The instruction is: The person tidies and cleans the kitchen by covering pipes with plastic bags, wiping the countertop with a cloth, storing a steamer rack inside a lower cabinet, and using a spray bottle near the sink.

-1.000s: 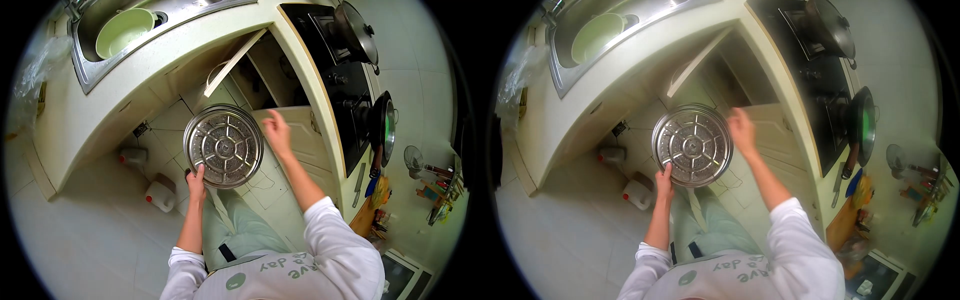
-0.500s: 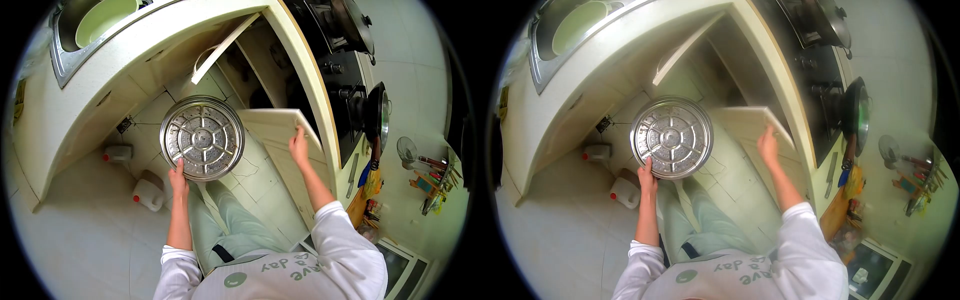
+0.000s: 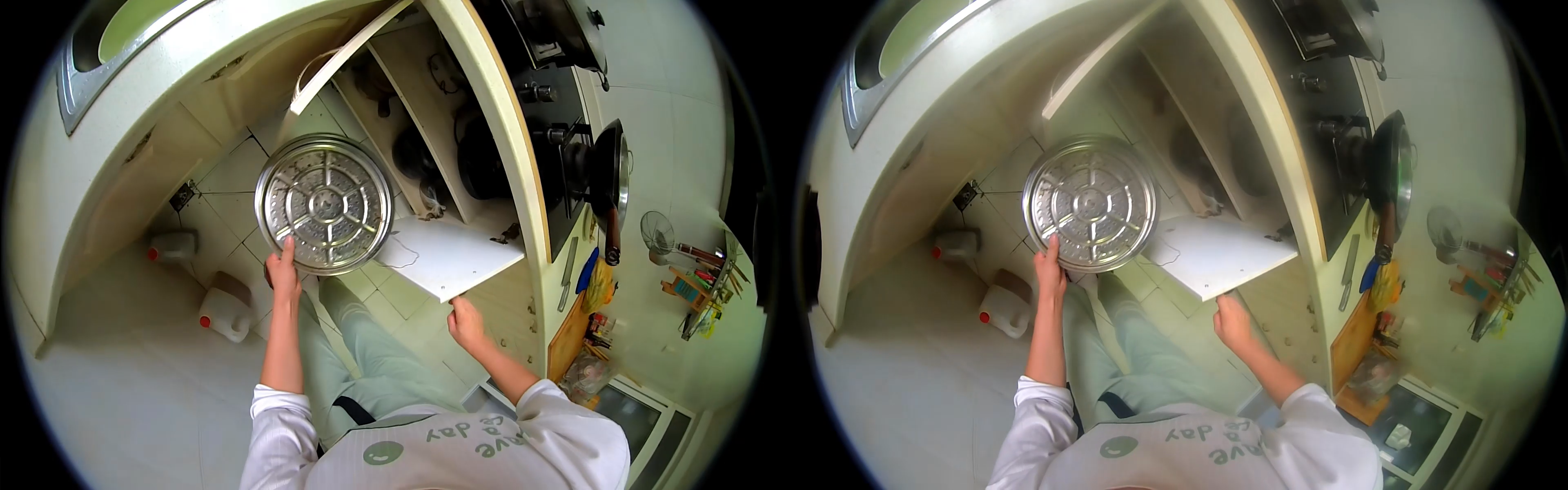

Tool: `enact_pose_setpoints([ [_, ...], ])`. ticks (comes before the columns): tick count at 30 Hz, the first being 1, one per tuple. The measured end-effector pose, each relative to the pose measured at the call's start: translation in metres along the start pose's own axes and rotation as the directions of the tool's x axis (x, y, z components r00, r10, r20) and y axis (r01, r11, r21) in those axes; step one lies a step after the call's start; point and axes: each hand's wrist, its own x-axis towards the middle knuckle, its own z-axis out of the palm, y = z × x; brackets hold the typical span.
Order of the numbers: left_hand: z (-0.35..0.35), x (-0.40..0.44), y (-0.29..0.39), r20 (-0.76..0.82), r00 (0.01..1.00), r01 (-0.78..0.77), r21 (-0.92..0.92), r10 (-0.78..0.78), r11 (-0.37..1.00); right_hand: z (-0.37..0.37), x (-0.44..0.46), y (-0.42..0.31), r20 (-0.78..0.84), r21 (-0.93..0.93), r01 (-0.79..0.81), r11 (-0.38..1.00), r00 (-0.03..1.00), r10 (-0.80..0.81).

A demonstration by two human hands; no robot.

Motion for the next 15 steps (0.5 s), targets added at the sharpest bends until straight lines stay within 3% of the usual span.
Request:
enact_pose_setpoints([
  [6, 0.096, 0.013, -0.052, 0.138, 0.99, 0.013, 0.06, -0.022, 0.998, 0.024, -0.021, 0.025, -0.033, 0.036, 0.022, 0.999, 0.999, -0.021],
  [8, 0.144, 0.013, -0.077, 0.155, 0.988, -0.004, 0.172, -0.023, 0.985, 0.016, -0.021, 0.03, 0.004, 0.069, 0.015, 0.998, 1.0, -0.015],
  [12, 0.245, 0.019, -0.133, 0.289, 0.951, 0.051, 0.197, -0.108, 0.979, 0.022, -0.017, 0.045, -0.145, 0.129, 0.04, 0.991, 0.989, -0.021],
  [15, 0.323, 0.024, -0.183, 0.351, 0.934, -0.015, 0.216, -0.063, 0.976, 0.016, -0.008, 0.053, -0.192, 0.216, 0.059, 0.975, 0.981, -0.017],
])
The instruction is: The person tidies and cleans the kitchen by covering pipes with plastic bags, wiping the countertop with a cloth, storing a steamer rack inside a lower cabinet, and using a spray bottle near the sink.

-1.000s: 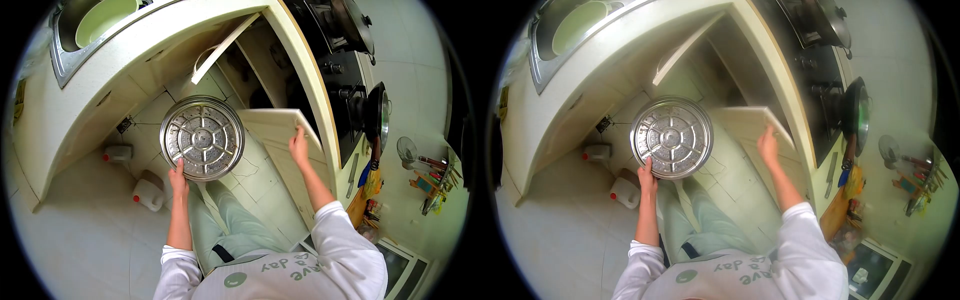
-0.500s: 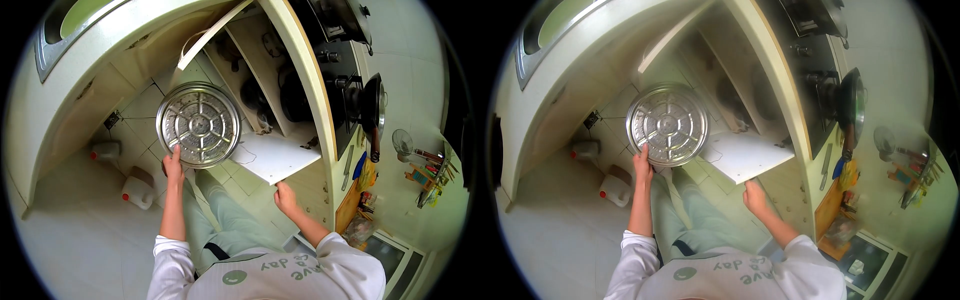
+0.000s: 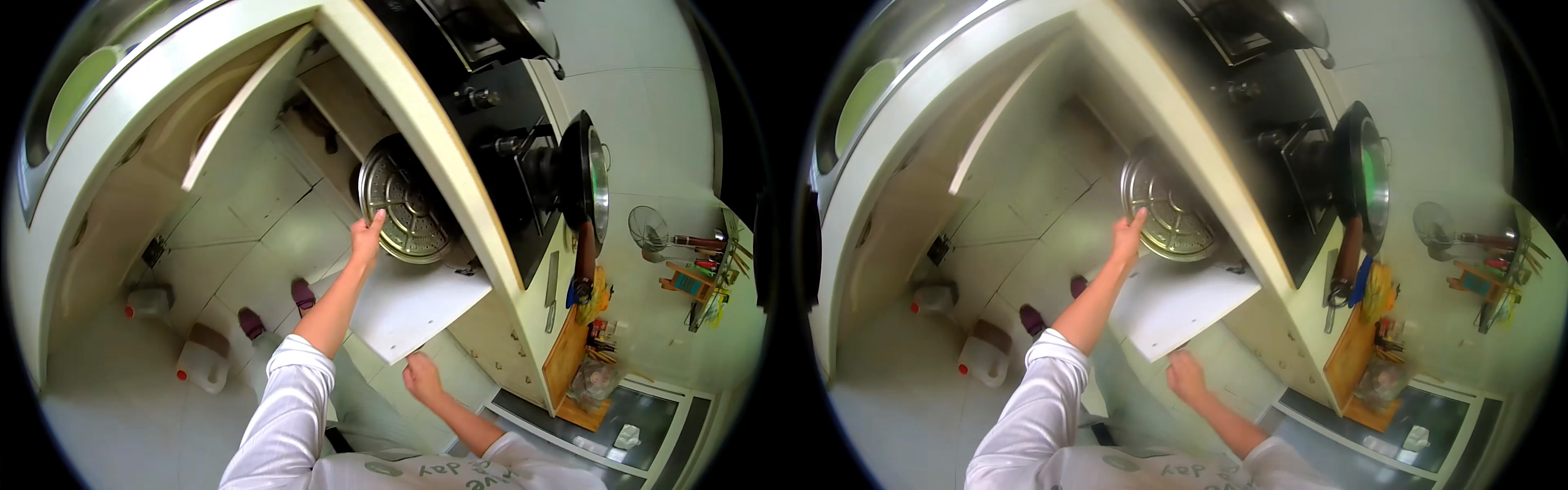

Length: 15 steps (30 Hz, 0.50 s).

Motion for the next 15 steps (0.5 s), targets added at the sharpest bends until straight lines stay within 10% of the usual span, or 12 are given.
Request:
enact_pose_setpoints([
  [15, 0.206, 0.125, -0.146, 0.128, 0.962, 0.227, 0.123, -0.243, 0.966, -0.027, 0.042, 0.05, 0.258, 0.177, -0.213, 0.961, 0.952, 0.164],
])
